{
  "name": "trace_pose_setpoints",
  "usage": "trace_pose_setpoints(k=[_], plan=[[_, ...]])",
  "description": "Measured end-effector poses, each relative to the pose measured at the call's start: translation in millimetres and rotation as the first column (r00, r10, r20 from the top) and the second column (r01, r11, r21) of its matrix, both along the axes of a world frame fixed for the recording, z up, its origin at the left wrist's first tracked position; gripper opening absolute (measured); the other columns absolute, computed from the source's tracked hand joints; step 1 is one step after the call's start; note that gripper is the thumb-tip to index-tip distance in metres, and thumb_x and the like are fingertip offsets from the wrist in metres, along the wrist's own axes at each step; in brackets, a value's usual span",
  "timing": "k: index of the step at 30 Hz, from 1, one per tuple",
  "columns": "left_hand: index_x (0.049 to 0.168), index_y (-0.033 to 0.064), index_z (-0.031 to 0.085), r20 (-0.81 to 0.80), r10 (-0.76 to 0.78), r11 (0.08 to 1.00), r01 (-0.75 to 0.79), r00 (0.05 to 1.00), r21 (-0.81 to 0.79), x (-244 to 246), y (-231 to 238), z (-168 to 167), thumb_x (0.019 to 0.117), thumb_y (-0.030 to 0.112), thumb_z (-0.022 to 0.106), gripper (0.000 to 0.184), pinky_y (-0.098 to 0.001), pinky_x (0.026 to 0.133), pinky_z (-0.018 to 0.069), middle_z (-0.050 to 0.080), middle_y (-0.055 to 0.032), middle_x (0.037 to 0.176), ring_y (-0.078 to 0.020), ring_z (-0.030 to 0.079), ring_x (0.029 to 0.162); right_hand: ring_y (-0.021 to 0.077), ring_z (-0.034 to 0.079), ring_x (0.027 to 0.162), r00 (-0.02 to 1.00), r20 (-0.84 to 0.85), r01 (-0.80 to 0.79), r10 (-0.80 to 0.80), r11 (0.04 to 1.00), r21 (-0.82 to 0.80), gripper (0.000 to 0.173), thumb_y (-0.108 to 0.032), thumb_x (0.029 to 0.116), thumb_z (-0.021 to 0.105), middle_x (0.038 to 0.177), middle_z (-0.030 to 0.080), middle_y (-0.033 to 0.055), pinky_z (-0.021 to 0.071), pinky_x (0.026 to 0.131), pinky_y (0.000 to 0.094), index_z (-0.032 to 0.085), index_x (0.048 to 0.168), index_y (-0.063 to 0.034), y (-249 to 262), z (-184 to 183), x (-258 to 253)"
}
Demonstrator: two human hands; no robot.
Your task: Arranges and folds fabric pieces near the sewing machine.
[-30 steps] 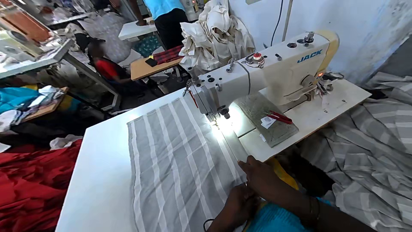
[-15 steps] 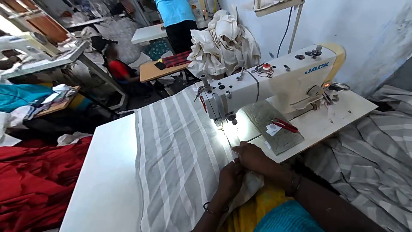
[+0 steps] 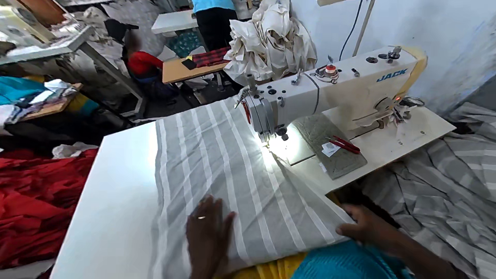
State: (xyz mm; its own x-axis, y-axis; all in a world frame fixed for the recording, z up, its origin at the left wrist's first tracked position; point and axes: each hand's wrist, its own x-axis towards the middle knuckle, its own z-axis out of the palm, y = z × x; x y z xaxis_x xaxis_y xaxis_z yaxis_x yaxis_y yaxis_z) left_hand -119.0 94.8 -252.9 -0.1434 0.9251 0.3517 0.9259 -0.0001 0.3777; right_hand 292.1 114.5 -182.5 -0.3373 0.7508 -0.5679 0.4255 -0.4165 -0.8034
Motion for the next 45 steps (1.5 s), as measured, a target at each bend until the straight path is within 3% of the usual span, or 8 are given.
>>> trace_pose_setpoints(k=[7, 11, 14, 20, 28, 32, 36, 45], plan=[[0.127, 0.0051, 0.068, 0.454, -0.383, 0.898, 0.439, 0.804, -0.019, 93, 0, 94, 0.1012, 0.037, 0.058, 0.042, -0.0479, 0.096, 0.0572, 0.07, -0.0097, 0.124, -0.0228, 0.069, 0.112, 0.0102, 0.069, 0.08, 0.942, -0.078, 0.322, -0.327, 0.813, 0.485, 0.047, -0.037, 0.0892, 0.077, 0.103, 0.072, 0.0029, 0.0603, 0.068, 0.0285, 0.068, 0.123, -0.0056, -41, -16, 3], [0.12, 0.0038, 0.072, 0.712, -0.684, 0.332, 0.937, 0.156, 0.113, 181, -30, 111, 0.103, 0.033, 0.061, 0.035, -0.0381, 0.091, 0.0585, 0.074, -0.0107, 0.111, -0.0174, 0.072, 0.1, 0.0098, 0.07, 0.069, 0.915, -0.144, 0.402, -0.376, 0.845, 0.352, 0.023, -0.02, 0.0922, 0.075, 0.088, 0.073, 0.0034, 0.0604, 0.063, 0.0259, 0.071, 0.107, -0.0024, -35, -3, -12], [0.125, -0.0008, 0.069, 0.865, -0.499, 0.149, 0.988, 0.045, 0.035, 213, -47, 81, 0.106, 0.027, 0.055, 0.036, -0.04, 0.09, 0.0554, 0.072, -0.0156, 0.115, -0.0212, 0.069, 0.1, 0.0081, 0.07, 0.064, 0.843, -0.333, 0.525, -0.421, 0.778, 0.346, 0.009, -0.008, 0.0916, 0.073, 0.079, 0.073, 0.0018, 0.0615, 0.06, 0.0235, 0.072, 0.097, -0.0006, -48, 16, -19], [0.123, -0.0042, 0.058, 0.907, 0.234, 0.862, 0.505, -0.35, -0.027, 224, -46, 55, 0.1049, 0.022, 0.056, 0.032, -0.0429, 0.088, 0.0618, 0.073, -0.0133, 0.11, -0.0247, 0.073, 0.099, 0.0077, 0.07, 0.064, 0.767, -0.473, 0.632, -0.432, 0.635, 0.445, 0.009, -0.006, 0.0944, 0.069, 0.078, 0.074, 0.0028, 0.0615, 0.059, 0.0235, 0.073, 0.099, 0.0011, -55, 24, -26], [0.099, 0.0077, 0.075, 0.882, 0.231, 0.782, 0.618, -0.411, 0.083, 201, -61, 59, 0.1009, 0.01, 0.061, 0.014, -0.0225, 0.066, 0.0596, 0.078, -0.0082, 0.085, -0.0113, 0.073, 0.07, 0.0072, 0.064, 0.089, 0.925, 0.041, -0.056, -0.378, -0.029, 0.998, 0.009, -0.023, 0.0972, 0.069, 0.09, 0.066, -0.0003, 0.0549, 0.078, 0.018, 0.073, 0.101, -0.0164, -60, -8, -19], [0.095, 0.0109, 0.077, 0.859, 0.237, 0.759, 0.638, -0.454, 0.128, 198, -59, 54, 0.0985, 0.015, 0.066, 0.012, -0.0215, 0.066, 0.0589, 0.074, -0.0028, 0.076, -0.0075, 0.069, 0.064, 0.0034, 0.065, 0.086, 0.959, -0.043, 0.089, -0.281, 0.152, 0.984, 0.016, -0.033, 0.0984, 0.07, 0.089, 0.066, -0.0021, 0.0556, 0.075, 0.0169, 0.073, 0.098, -0.0171, -60, -9, -15], [0.1, 0.009, 0.075, 0.948, 0.155, 0.758, 0.648, -0.279, 0.067, 191, -56, 61, 0.1002, 0.015, 0.064, 0.012, -0.0244, 0.073, 0.0599, 0.076, -0.0028, 0.085, -0.0095, 0.072, 0.074, 0.0094, 0.071, 0.071, 0.862, -0.39, 0.48, -0.322, 0.766, 0.428, 0.012, -0.014, 0.0897, 0.077, 0.083, 0.074, 0.002, 0.0625, 0.066, 0.0267, 0.075, 0.093, -0.0032, -65, 3, -17], [0.102, 0.0029, 0.073, 0.978, 0.194, 0.795, 0.597, -0.075, -0.112, 190, -62, 72, 0.1004, 0.007, 0.06, 0.013, -0.0248, 0.079, 0.0593, 0.077, -0.0041, 0.089, -0.0109, 0.072, 0.08, 0.0119, 0.07, 0.074, 0.876, -0.35, 0.445, -0.331, 0.835, 0.323, 0.03, -0.02, 0.087, 0.08, 0.09, 0.073, 0.0041, 0.062, 0.065, 0.0269, 0.071, 0.107, 0.0003, -57, 23, -16]])
